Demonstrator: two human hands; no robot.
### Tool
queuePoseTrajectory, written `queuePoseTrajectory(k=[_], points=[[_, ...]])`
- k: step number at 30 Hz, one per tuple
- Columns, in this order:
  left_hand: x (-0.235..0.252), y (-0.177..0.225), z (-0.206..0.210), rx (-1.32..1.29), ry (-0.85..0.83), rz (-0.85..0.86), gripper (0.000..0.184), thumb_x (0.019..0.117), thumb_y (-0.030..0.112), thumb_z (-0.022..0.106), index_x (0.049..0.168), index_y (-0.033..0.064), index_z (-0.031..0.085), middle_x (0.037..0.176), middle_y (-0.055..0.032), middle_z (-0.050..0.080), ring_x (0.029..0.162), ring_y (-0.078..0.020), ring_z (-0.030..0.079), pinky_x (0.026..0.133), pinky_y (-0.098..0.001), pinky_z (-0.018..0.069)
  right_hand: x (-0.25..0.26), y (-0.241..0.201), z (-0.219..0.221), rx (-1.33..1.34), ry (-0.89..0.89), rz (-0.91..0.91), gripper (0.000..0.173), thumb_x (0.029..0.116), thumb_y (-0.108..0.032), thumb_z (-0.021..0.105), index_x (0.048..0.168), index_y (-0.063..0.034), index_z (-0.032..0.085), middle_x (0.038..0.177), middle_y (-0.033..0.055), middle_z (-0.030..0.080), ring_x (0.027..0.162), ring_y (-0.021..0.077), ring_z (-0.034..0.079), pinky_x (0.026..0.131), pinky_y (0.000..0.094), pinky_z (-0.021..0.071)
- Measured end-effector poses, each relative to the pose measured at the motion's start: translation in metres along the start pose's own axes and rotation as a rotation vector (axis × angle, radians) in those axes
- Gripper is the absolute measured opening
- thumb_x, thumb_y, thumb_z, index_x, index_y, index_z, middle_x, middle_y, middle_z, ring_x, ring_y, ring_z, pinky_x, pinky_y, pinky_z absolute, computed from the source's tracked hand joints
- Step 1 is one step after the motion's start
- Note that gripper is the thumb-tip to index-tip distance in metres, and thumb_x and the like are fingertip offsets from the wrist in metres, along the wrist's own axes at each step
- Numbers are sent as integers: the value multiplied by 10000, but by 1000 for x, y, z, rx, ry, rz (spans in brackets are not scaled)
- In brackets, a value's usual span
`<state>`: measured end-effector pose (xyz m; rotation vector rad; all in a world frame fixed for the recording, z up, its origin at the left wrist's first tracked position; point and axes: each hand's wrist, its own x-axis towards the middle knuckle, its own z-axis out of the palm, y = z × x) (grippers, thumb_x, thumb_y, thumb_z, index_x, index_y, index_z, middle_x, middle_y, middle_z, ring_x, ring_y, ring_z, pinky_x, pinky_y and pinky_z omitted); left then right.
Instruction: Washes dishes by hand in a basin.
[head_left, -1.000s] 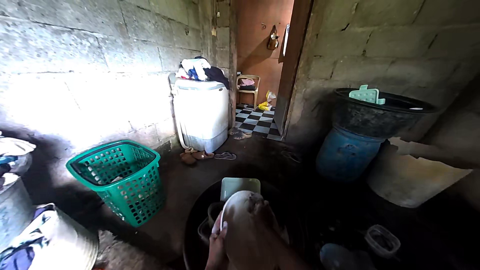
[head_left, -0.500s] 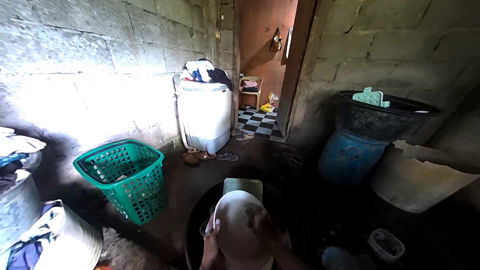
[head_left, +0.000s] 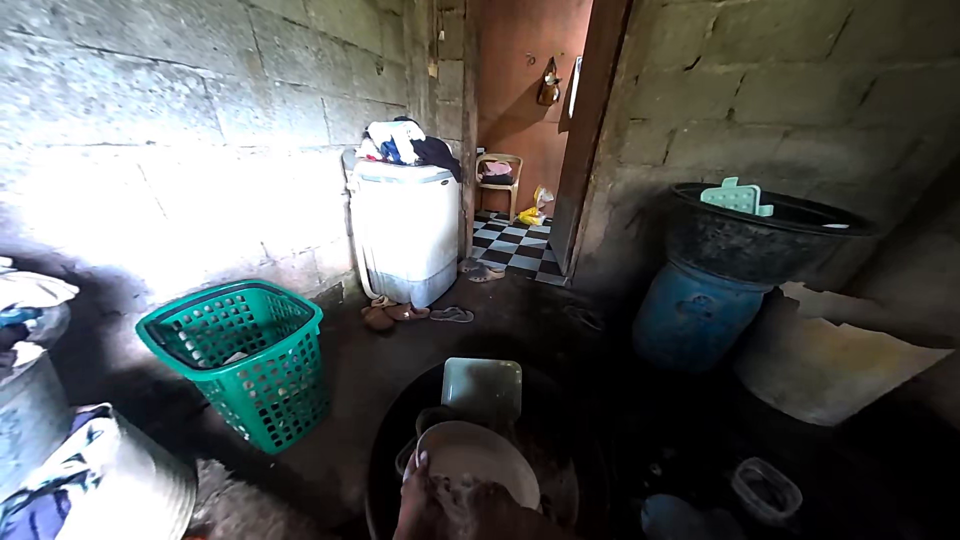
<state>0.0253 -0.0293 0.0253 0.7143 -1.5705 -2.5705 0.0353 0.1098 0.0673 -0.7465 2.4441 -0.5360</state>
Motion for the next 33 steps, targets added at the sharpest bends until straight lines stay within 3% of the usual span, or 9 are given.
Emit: queuePoseTrajectory(k=[4, 7, 9, 11, 16, 21, 25, 28, 33], points=[[-7, 15, 3, 66, -112, -125, 637, 1107, 503, 152, 1587, 91, 228, 1465, -252, 481, 1226, -365, 568, 938, -562, 497, -17, -12, -39, 249, 239, 46, 487, 975, -186, 679, 1368, 80, 568, 1313, 297, 628, 1247, 397, 607, 1096, 545, 444], [0, 14, -3, 181, -13, -210, 699, 1093, 538, 280, 1620, 89, 185, 1609, -279, 290, 1436, -467, 348, 1074, -702, 318, -35, -11, -77, 717, 605, 206, 372, 988, -173, 677, 1271, 62, 630, 1229, 213, 674, 1157, 251, 640, 1055, 399, 487], [9, 4, -10, 213, 13, -227, 688, 1084, 550, 316, 1521, 22, 385, 1456, -300, 476, 1289, -442, 496, 1004, -661, 410, -23, 18, -74, 1043, 861, 142, 306, 1044, -126, 559, 1268, 75, 614, 1235, 196, 655, 1119, 198, 619, 1004, 365, 497], [3, 12, -6, 54, -109, -221, 635, 1073, 576, 286, 1404, 92, 530, 1243, -185, 651, 1105, -305, 641, 897, -548, 537, -22, 45, -66, 1104, 947, 188, 426, 1089, -304, 475, 1398, -32, 584, 1380, 140, 623, 1253, 178, 592, 1082, 385, 474], [-6, 31, -3, -437, -304, -38, 314, 1084, 219, 361, 1277, 75, 561, 1038, -85, 739, 932, -175, 735, 803, -372, 629, -37, 84, -52, 958, 786, 300, 501, 1118, -372, 391, 1466, -38, 523, 1448, 159, 577, 1325, 215, 555, 1132, 409, 437], [-2, 38, -4, -392, -270, 60, 342, 1113, 238, 298, 1297, 75, 536, 1040, -67, 734, 926, -139, 727, 790, -336, 624, -10, 128, -23, 589, 649, 574, 523, 1111, -385, 397, 1397, 14, 576, 1351, 267, 620, 1282, 382, 587, 1110, 546, 433], [-7, 28, 5, 20, -82, 103, 445, 1127, 292, 308, 1395, 0, 508, 1221, -161, 649, 1062, -183, 654, 922, -381, 553, -30, 63, -34, 739, 768, 393, 433, 1124, -210, 360, 1382, 86, 543, 1322, 287, 607, 1234, 346, 589, 1087, 468, 450], [-26, 23, 29, 152, -3, 70, 457, 1130, 300, 312, 1315, -52, 539, 1118, -180, 635, 970, -191, 633, 873, -387, 537, -13, 20, -17, 726, 746, 145, 387, 1083, -218, 476, 1245, 100, 625, 1154, 257, 670, 1079, 302, 650, 1002, 445, 508], [-48, 33, 38, 104, -91, -4, 400, 1120, 292, 366, 1251, -28, 567, 997, -131, 667, 879, -160, 665, 796, -367, 571, 20, 15, -16, 465, 866, 233, 517, 1070, -345, 501, 1376, 64, 578, 1351, 269, 624, 1290, 359, 594, 1139, 479, 438]])
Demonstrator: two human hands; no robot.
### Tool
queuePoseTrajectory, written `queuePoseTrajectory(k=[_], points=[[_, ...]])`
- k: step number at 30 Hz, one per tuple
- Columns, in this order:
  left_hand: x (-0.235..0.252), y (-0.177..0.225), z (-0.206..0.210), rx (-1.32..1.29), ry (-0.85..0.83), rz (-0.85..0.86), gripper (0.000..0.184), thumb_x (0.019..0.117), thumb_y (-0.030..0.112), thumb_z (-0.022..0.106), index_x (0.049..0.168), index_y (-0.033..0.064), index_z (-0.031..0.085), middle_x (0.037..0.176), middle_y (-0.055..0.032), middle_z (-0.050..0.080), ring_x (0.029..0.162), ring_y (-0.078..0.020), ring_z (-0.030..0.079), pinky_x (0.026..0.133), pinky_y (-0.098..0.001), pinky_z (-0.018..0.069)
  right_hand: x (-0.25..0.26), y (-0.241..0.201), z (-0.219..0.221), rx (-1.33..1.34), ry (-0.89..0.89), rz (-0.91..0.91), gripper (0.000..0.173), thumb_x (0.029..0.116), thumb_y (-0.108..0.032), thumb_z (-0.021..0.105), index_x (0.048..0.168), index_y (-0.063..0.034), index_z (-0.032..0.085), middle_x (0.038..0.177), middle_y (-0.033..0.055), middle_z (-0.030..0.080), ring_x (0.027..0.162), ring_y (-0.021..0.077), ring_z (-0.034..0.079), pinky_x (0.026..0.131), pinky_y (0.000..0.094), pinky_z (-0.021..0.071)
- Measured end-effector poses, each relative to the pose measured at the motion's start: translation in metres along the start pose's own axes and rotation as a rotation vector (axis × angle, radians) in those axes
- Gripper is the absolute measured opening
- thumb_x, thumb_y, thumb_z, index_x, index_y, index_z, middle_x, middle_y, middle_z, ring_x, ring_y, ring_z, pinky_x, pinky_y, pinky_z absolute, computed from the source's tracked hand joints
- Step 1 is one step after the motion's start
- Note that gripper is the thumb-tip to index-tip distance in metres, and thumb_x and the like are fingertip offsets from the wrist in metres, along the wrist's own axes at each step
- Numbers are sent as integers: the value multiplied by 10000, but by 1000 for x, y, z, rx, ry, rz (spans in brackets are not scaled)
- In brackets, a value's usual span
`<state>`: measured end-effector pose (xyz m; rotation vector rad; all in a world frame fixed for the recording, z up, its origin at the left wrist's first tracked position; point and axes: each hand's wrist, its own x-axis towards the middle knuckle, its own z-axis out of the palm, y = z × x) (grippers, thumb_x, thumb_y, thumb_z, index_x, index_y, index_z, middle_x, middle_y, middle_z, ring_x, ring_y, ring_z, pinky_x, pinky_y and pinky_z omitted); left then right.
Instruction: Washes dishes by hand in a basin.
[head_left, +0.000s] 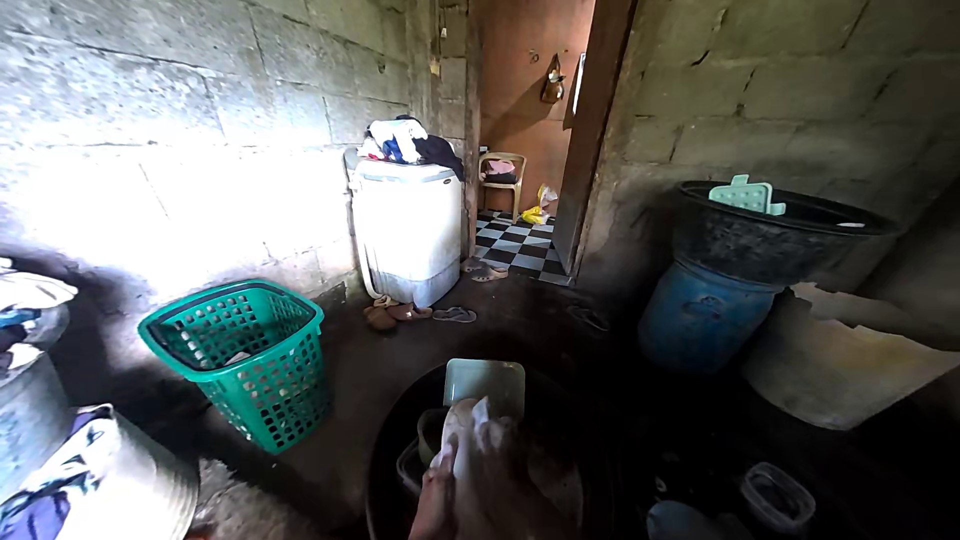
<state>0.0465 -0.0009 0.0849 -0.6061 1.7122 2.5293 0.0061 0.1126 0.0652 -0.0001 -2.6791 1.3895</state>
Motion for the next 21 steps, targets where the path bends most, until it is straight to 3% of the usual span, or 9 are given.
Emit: queuePoseTrajectory(k=[2, 5, 7, 10, 12, 14, 16, 18, 21], points=[[-3, 6, -6, -25, -26, 22, 390, 1115, 297, 377, 1241, 2, 597, 991, -107, 701, 882, -150, 696, 795, -362, 596, 19, 4, -23, -108, -5, 121, 474, 1068, -300, 495, 1392, 37, 575, 1349, 258, 627, 1279, 368, 599, 1113, 512, 450], [1, 11, -14, -55, -37, 98, 372, 1113, 270, 377, 1258, 5, 595, 1015, -101, 709, 905, -134, 701, 815, -341, 600, 27, 47, -33, -194, 8, 259, 370, 1037, -253, 545, 1266, 11, 667, 1245, 245, 680, 1192, 390, 643, 1030, 561, 493], [13, 6, -19, -55, -29, 135, 388, 1114, 277, 371, 1264, 2, 600, 1028, -103, 712, 917, -131, 703, 823, -338, 600, 0, 50, -30, -181, -114, 296, 414, 1046, -257, 537, 1329, 34, 617, 1297, 274, 645, 1234, 411, 613, 1060, 564, 473], [17, 0, -15, 10, 10, 115, 358, 1112, 235, 385, 1245, -25, 591, 1011, -105, 682, 891, -118, 669, 817, -324, 571, -35, 22, -6, -97, -176, 143, 454, 1032, -248, 558, 1333, 90, 596, 1294, 303, 641, 1230, 413, 624, 1081, 530, 472], [6, 0, -5, 47, 17, 78, 279, 1105, 182, 406, 1153, -21, 592, 863, -54, 658, 752, -77, 654, 716, -278, 571, -36, 4, 10, 34, -22, -35, 403, 1017, -207, 577, 1269, 99, 650, 1261, 287, 668, 1202, 388, 649, 1079, 503, 484], [-5, 1, -2, 25, -42, 46, 248, 1093, 158, 420, 1137, -17, 591, 833, -42, 661, 731, -76, 659, 704, -277, 577, -19, -7, 8, 132, 155, -141, 364, 1013, -179, 577, 1220, 105, 669, 1232, 281, 680, 1186, 372, 654, 1075, 489, 489], [-12, 3, -2, -15, -114, 44, 245, 1085, 165, 438, 1137, -6, 606, 857, -55, 700, 767, -101, 692, 729, -305, 600, 13, -7, -10, 87, 241, -68, 375, 1035, -202, 543, 1237, 90, 665, 1223, 278, 676, 1174, 369, 653, 1054, 497, 493], [-14, 3, -3, -25, -178, 50, 242, 1079, 164, 438, 1117, 7, 619, 866, -52, 714, 789, -107, 702, 742, -309, 603, 38, 8, -33, -4, 186, 79, 423, 1081, -264, 488, 1329, 50, 627, 1329, 270, 626, 1263, 367, 602, 1106, 488, 457], [-14, 0, -3, 31, -229, 10, 277, 1091, 206, 446, 1174, 0, 611, 924, -70, 702, 833, -126, 692, 773, -334, 595, 45, 19, -47, -57, 86, 173, 421, 1081, -304, 485, 1278, 20, 667, 1291, 243, 657, 1230, 356, 623, 1075, 509, 469]])
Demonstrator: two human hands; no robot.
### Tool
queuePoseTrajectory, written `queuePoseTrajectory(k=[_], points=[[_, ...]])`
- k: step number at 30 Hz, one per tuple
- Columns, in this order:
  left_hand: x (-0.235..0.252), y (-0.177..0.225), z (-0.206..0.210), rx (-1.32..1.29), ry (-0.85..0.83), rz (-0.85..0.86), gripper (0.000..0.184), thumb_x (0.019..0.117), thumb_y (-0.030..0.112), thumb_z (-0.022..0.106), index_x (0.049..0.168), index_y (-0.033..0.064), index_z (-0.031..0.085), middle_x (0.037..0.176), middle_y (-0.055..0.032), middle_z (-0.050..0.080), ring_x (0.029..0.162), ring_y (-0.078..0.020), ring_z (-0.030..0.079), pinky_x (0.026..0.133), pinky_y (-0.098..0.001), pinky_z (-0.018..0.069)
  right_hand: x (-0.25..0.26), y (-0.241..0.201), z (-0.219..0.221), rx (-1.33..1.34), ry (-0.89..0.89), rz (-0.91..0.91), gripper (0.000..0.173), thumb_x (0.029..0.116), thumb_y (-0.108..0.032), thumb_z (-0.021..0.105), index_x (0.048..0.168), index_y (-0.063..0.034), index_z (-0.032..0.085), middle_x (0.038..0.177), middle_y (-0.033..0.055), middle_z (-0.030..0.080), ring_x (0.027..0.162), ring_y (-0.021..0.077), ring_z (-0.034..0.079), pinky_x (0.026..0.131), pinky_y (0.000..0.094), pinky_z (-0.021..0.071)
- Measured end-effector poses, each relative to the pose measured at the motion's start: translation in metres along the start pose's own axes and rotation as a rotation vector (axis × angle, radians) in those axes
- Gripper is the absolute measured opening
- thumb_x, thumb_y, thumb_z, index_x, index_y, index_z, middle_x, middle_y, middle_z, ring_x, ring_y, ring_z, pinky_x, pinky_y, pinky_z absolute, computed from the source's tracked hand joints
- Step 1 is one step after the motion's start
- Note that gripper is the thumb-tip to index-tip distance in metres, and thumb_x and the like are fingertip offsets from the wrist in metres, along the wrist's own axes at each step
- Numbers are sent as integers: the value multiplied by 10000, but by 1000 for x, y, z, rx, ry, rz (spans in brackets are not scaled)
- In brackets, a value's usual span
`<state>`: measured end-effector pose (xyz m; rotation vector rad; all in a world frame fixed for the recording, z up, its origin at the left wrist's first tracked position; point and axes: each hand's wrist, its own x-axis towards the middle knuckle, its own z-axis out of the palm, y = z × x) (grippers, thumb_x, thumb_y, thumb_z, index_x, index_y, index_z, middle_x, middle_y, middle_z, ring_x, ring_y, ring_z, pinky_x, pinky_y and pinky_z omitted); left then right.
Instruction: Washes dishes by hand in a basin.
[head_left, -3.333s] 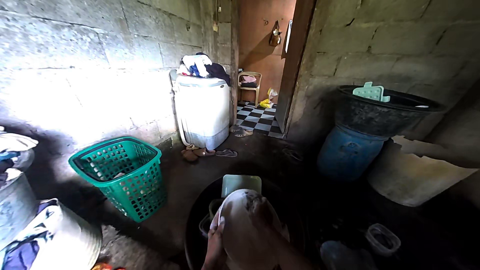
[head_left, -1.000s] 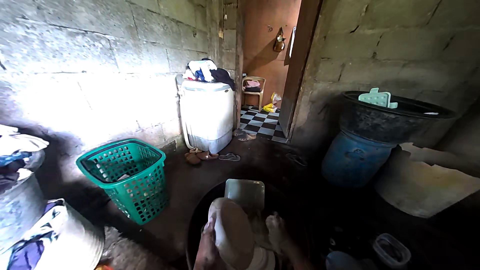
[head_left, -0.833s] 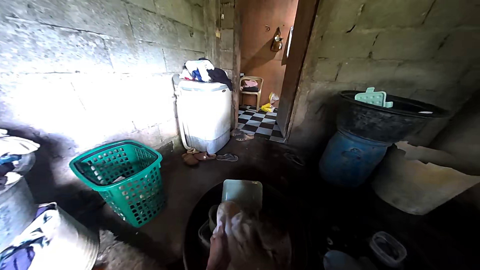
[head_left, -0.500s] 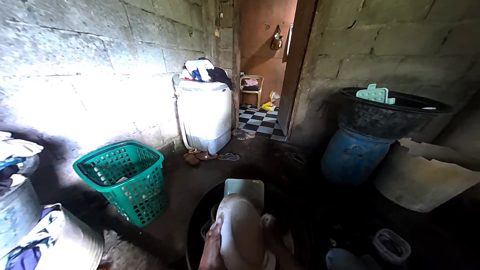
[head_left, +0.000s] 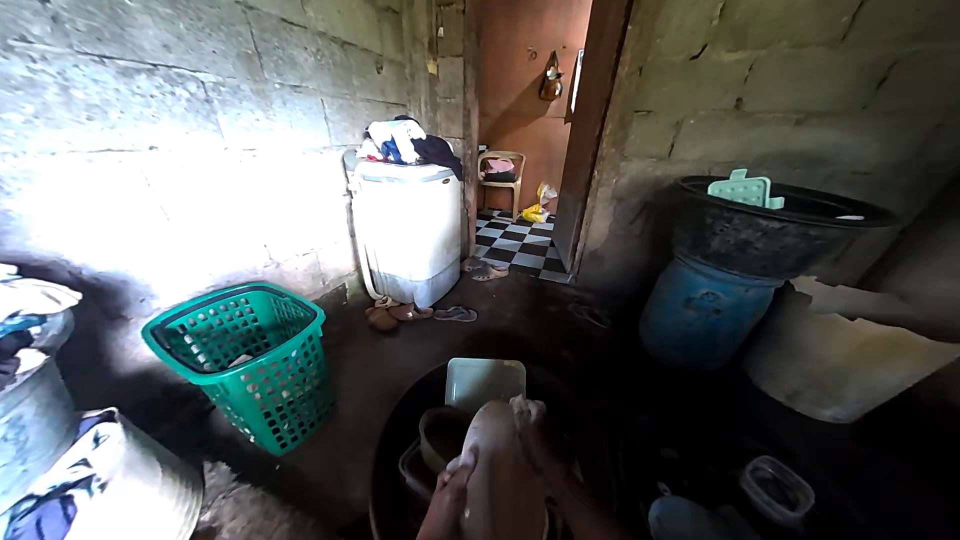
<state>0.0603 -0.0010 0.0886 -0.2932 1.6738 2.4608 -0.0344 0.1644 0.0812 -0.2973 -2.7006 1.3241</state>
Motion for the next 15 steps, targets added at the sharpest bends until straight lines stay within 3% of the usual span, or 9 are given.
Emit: queuePoseTrajectory(k=[3, 5, 8, 9, 11, 12, 15], points=[[6, -8, 1, 48, -33, -42, 254, 1092, 178, 438, 1162, -1, 605, 902, -50, 693, 806, -105, 682, 760, -316, 590, -38, -30, -1, -58, -111, -86, 448, 1065, -340, 506, 1317, 1, 648, 1339, 222, 633, 1273, 345, 596, 1105, 502, 452], [9, -10, 1, 98, -41, -32, 190, 1071, 105, 442, 1077, 7, 604, 821, -9, 659, 739, -68, 648, 723, -279, 570, -56, -42, 6, -158, -156, -231, 429, 1028, -316, 555, 1287, 0, 687, 1355, 230, 637, 1318, 379, 566, 1128, 521, 427], [6, -3, -2, 145, -79, -35, 156, 1057, 95, 486, 1061, 12, 618, 814, 1, 664, 734, -59, 648, 722, -272, 571, -40, -53, -14, -160, -306, -283, 425, 1045, -322, 551, 1339, -40, 669, 1419, 198, 603, 1378, 361, 508, 1169, 535, 369], [2, 1, -2, 143, -87, -34, 149, 1056, 93, 488, 1072, 16, 614, 821, 4, 672, 738, -55, 655, 723, -268, 577, -23, -45, -19, -80, -326, -263, 432, 1043, -335, 558, 1335, -37, 668, 1378, 186, 632, 1335, 321, 554, 1156, 503, 402], [-7, 9, -2, 95, -104, 3, 137, 1042, 78, 490, 1083, 33, 612, 850, 13, 689, 773, -50, 668, 750, -267, 584, 6, -27, -35, 147, -353, -144, 397, 1035, -309, 587, 1279, -7, 675, 1203, 170, 706, 1126, 243, 664, 1027, 441, 510], [-12, 11, -5, 71, -118, 30, 133, 1027, 64, 490, 1086, 40, 607, 864, 18, 689, 795, -48, 668, 768, -268, 582, 15, -18, -47, 239, -365, -78, 357, 1042, -251, 585, 1250, 30, 659, 1142, 177, 699, 1043, 216, 661, 973, 410, 521], [-12, 11, -14, 49, -222, 90, 156, 985, 77, 487, 1013, 100, 638, 839, 54, 717, 787, -35, 687, 768, -259, 592, 24, 0, -72, 253, -366, -15, 293, 1070, -159, 534, 1215, 77, 628, 1100, 166, 668, 975, 146, 620, 931, 324, 507]])
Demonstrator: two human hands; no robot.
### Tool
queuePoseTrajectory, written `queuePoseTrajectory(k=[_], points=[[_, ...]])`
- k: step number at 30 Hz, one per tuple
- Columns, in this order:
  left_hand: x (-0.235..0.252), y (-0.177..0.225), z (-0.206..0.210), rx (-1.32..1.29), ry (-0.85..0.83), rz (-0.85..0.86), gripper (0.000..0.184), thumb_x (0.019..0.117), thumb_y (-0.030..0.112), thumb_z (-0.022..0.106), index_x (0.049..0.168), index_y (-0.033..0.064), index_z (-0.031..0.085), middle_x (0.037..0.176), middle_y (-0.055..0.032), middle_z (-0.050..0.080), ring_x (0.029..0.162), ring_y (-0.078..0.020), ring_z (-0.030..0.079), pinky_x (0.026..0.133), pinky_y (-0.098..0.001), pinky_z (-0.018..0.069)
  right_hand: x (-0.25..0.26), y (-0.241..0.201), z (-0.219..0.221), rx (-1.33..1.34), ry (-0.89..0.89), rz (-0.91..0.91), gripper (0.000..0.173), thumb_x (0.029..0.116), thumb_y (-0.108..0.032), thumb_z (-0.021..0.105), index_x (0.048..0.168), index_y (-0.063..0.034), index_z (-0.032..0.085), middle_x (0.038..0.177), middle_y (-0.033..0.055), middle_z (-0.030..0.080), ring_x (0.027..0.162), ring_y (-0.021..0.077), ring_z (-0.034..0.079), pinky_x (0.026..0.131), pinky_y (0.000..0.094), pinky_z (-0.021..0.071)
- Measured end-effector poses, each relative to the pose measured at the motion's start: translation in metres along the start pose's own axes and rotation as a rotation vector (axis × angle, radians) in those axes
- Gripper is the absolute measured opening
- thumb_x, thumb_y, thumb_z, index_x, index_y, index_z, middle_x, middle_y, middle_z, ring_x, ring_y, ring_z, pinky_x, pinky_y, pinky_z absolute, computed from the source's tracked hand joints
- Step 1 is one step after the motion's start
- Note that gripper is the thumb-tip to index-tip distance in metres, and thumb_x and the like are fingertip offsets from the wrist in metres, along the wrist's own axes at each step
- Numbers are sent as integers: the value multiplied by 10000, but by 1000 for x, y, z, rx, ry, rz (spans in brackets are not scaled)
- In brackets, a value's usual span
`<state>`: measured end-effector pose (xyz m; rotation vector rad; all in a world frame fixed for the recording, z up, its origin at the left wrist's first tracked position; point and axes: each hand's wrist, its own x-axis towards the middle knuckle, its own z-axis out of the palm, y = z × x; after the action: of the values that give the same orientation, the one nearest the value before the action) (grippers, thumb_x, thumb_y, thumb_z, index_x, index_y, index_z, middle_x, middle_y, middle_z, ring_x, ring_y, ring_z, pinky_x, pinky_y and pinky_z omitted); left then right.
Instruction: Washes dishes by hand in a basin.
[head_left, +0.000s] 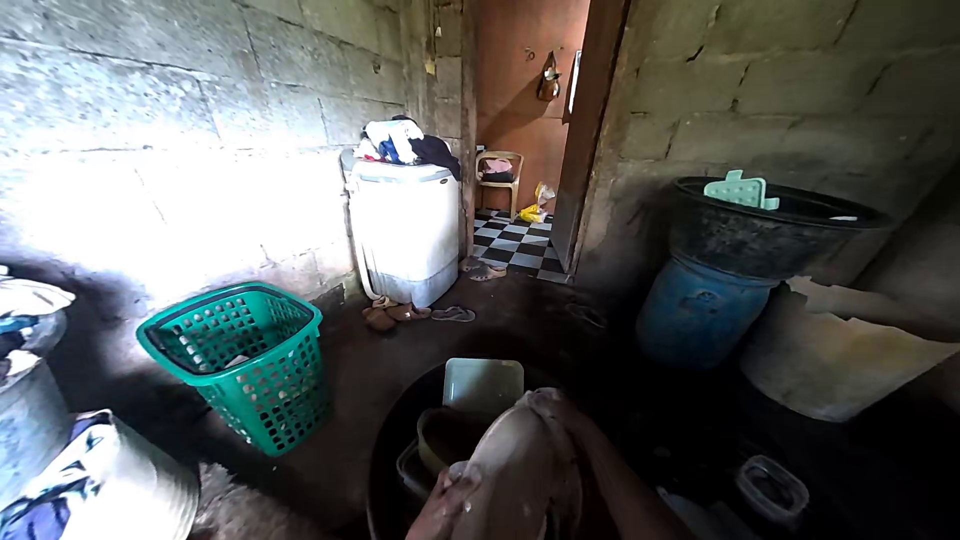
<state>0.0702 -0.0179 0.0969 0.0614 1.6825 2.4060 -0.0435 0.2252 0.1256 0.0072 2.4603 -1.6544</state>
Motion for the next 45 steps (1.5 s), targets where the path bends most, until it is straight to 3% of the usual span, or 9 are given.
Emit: queuePoseTrajectory(k=[6, 9, 17, 21, 25, 32, 37, 41, 45], points=[[15, -13, 2, 156, -40, -212, 233, 1046, 164, 505, 1198, 8, 588, 941, -32, 694, 849, -92, 678, 805, -319, 588, -41, -49, 45, -540, -193, -278, 343, 1049, -237, 555, 1166, 52, 697, 1191, 238, 691, 1177, 351, 643, 1061, 507, 473], [11, -11, 9, 134, 95, -285, 419, 1056, 195, 541, 1396, -27, 436, 1122, -146, 643, 971, -166, 647, 877, -378, 554, -48, -46, 65, -505, -111, -370, 381, 1043, -295, 554, 1173, 23, 720, 1210, 211, 706, 1207, 330, 647, 1081, 500, 473], [2, 3, -7, -55, 36, -2, 230, 973, 205, 524, 1128, 54, 601, 894, -11, 738, 825, -96, 718, 797, -313, 614, -9, 16, -5, 40, 131, 56, 336, 1086, -222, 517, 1210, 59, 654, 1121, 177, 681, 995, 170, 633, 943, 351, 508], [10, -6, -14, 41, -17, -133, 220, 1033, 187, 495, 1155, 40, 604, 902, -20, 721, 823, -102, 703, 789, -323, 604, -25, -22, 8, -311, -24, -106, 329, 1073, -206, 522, 1190, 45, 700, 1186, 212, 701, 1146, 273, 652, 1058, 434, 476], [16, -16, 2, 105, -8, -239, 260, 1059, 168, 513, 1256, 7, 563, 956, -47, 700, 850, -107, 686, 808, -329, 591, -51, -50, 62, -713, -91, -378, 353, 1060, -260, 506, 1148, 7, 719, 1165, 215, 714, 1149, 373, 672, 1001, 556, 510], [6, 5, -6, -7, 149, -141, 320, 1030, 176, 547, 1282, -18, 511, 964, -98, 697, 855, -149, 698, 797, -342, 600, -14, -5, 22, 13, 149, -49, 356, 1068, -263, 551, 1190, 49, 672, 1124, 182, 693, 1035, 210, 648, 970, 392, 510], [11, -3, -16, 34, 2, -131, 233, 1025, 205, 502, 1160, 40, 597, 882, -20, 728, 802, -102, 712, 771, -312, 611, -15, -16, 12, -306, 9, -85, 344, 1085, -179, 500, 1242, 81, 662, 1252, 257, 668, 1213, 314, 622, 1095, 443, 443], [19, -18, -6, 79, -8, -236, 242, 1053, 159, 512, 1242, 17, 564, 955, -46, 702, 846, -110, 689, 800, -327, 594, -38, -45, 56, -733, -180, -341, 342, 1065, -264, 499, 1187, -16, 702, 1207, 212, 699, 1186, 379, 646, 1024, 595, 470], [16, -10, -2, 65, 102, -220, 335, 1039, 166, 555, 1314, -20, 513, 1036, -108, 677, 908, -151, 671, 831, -357, 579, -37, -38, 59, -389, -80, -359, 420, 1036, -327, 582, 1189, 44, 703, 1185, 215, 711, 1159, 314, 665, 1065, 489, 486]])
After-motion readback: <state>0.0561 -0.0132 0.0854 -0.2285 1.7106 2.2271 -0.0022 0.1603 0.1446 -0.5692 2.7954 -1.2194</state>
